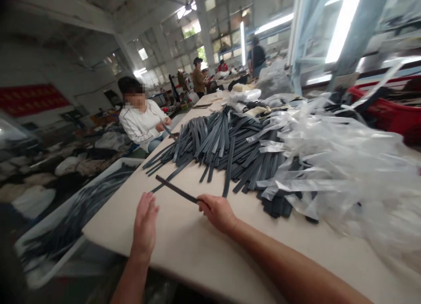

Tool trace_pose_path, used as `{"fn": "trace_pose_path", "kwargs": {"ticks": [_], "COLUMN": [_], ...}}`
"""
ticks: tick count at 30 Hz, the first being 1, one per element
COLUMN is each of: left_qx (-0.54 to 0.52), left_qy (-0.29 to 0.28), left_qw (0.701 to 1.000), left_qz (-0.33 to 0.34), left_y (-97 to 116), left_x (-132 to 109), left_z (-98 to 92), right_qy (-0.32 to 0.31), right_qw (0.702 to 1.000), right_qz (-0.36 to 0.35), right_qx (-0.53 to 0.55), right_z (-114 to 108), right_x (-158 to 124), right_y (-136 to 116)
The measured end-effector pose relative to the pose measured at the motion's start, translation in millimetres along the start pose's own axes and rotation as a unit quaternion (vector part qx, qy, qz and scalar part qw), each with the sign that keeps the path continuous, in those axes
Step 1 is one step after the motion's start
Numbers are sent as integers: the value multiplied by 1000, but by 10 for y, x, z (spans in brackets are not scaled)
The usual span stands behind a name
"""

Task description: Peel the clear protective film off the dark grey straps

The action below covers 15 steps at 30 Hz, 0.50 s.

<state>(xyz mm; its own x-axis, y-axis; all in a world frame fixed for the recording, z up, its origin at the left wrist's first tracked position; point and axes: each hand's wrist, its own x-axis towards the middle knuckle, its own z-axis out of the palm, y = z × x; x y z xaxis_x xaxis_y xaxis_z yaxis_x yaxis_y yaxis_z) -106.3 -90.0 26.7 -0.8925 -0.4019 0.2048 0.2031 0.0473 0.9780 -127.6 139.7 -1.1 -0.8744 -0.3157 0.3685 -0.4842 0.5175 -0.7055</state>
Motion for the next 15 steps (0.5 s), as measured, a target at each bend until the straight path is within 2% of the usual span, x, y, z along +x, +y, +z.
{"fn": "trace_pose_path", "kwargs": {"ticks": [2,4,9,13,15], "left_qx": [-67,-99,-57,33,83], "left_qy": [-52,-77,-76,-180,-210], "left_qw": [992,985,995,983,974], "left_qz": [-93,-116,-42,-32,-10], "left_y": [-5,-23,20,71,19], "left_x": [-53,-92,-162,-323,-430], "left_z": [24,49,70,148,219], "right_qy": [-28,-52,-94,-136,-148], "right_qw": [999,998,991,987,987], "right_qz": [-19,-44,-74,-52,-54], "right_qx": [13,10,-61,-63,-30], "right_z": [40,69,58,26,20], "right_x": [-21,-49,-87,-95,-102], "right_y": [-30,-52,-112,-196,-220]}}
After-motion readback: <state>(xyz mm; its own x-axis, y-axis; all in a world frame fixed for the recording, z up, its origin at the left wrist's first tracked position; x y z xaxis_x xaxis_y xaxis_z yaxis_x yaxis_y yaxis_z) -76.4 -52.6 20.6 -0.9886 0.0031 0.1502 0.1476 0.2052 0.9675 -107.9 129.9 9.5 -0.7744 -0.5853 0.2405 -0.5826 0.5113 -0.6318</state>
